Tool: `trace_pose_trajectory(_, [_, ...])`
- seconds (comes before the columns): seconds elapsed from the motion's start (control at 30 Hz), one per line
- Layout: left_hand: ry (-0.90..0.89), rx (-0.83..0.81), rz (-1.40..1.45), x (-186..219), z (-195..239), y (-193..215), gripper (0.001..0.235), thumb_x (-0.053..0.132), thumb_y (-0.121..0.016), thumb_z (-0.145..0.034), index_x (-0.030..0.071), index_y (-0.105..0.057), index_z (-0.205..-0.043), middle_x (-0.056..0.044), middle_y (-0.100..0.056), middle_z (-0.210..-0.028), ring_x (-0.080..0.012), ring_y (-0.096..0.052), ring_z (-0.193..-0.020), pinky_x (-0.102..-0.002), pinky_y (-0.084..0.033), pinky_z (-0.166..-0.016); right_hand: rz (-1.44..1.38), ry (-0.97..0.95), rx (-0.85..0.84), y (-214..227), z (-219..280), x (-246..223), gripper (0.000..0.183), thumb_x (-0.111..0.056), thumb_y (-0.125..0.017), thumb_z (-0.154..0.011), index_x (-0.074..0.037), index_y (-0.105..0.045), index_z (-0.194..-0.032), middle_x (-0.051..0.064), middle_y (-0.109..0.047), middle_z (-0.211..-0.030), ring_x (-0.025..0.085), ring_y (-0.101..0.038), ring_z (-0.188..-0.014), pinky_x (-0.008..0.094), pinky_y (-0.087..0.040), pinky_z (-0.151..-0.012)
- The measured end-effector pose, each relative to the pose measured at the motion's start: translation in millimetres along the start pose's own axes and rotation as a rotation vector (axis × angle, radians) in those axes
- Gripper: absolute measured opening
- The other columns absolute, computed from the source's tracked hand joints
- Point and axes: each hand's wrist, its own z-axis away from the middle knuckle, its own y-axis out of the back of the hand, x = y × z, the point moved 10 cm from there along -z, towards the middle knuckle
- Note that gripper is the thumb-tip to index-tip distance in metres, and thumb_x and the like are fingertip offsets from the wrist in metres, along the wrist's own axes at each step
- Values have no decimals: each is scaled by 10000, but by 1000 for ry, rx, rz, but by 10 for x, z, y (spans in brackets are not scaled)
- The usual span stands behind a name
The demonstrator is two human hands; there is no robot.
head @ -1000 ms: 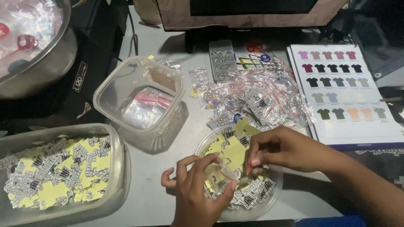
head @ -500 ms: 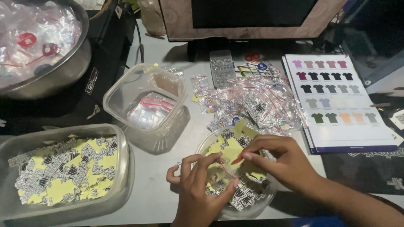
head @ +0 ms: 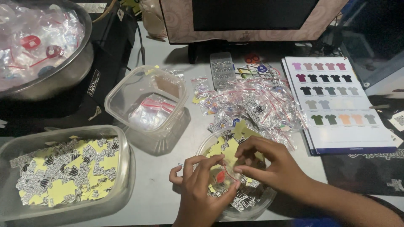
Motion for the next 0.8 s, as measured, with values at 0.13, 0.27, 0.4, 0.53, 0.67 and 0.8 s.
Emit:
trace_pose_trajectory(0.13, [12, -51, 52, -2, 6, -26, 545, 459, -847, -769, 226, -628, -1211, 80, -728, -1029, -195, -619, -1093, -460, -209, -935, -205, -5, 61, 143, 43, 31, 153, -138, -750, -881, -40, -697, -986, 67, -696, -872, 154, -664, -772, 256, -559, -704])
trace_pose_trajectory(0.27, [21, 1, -1, -9, 13, 15, 531, 469, -828, -757, 245, -633, -1198, 147, -711, -1060, -140, -630, -1087, -431, -210, -949, 219, 115, -199, 102, -25, -171, 149, -281, -741, -901, -143, -745, -957, 1, -735, -854, 143, -654, -760, 271, -515, -700])
trace_pose_trajectory(0.4, [-21, 21, -19, 34, 2, 37, 516, 445, -837, -764, 217, -646, -1186, 158, -704, -1078, -147, -637, -1059, -416, -215, -912, 439, 295, -625, -237, 107, -193, 239, -428, -693, -973, -201, -695, -1050, -3, -657, -894, 224, -574, -854, 384, -386, -804])
trace_pose_trajectory(0.53, [-27, 41, -67, 24, 31, 12, 505, 490, -799, -776, 213, -654, -1173, 154, -703, -1046, -167, -642, -1062, -425, -225, -934, 535, 394, -652, -409, 186, -84, 429, -435, -761, -922, -126, -617, -1183, 96, -587, -1134, 312, -492, -1010, 461, -391, -826])
trace_pose_trajectory(0.67, [-16, 55, -82, 20, 37, 17, 471, 482, -789, -747, 212, -660, -1110, 167, -711, -1092, -164, -651, -1049, -427, -222, -913, 582, 496, -566, -470, 193, -201, 329, -379, -744, -926, -106, -622, -1063, 92, -588, -1061, 301, -508, -944, 446, -373, -801])
trace_pose_trajectory(0.8, [5, 59, -108, -18, 76, -1, 517, 545, -763, -750, 222, -660, -1139, 150, -734, -1029, -161, -656, -1034, -443, -231, -928, 562, 494, -495, -460, 145, -197, 190, -249, -676, -958, -120, -566, -873, 65, -584, -875, 279, -534, -804, 417, -377, -691])
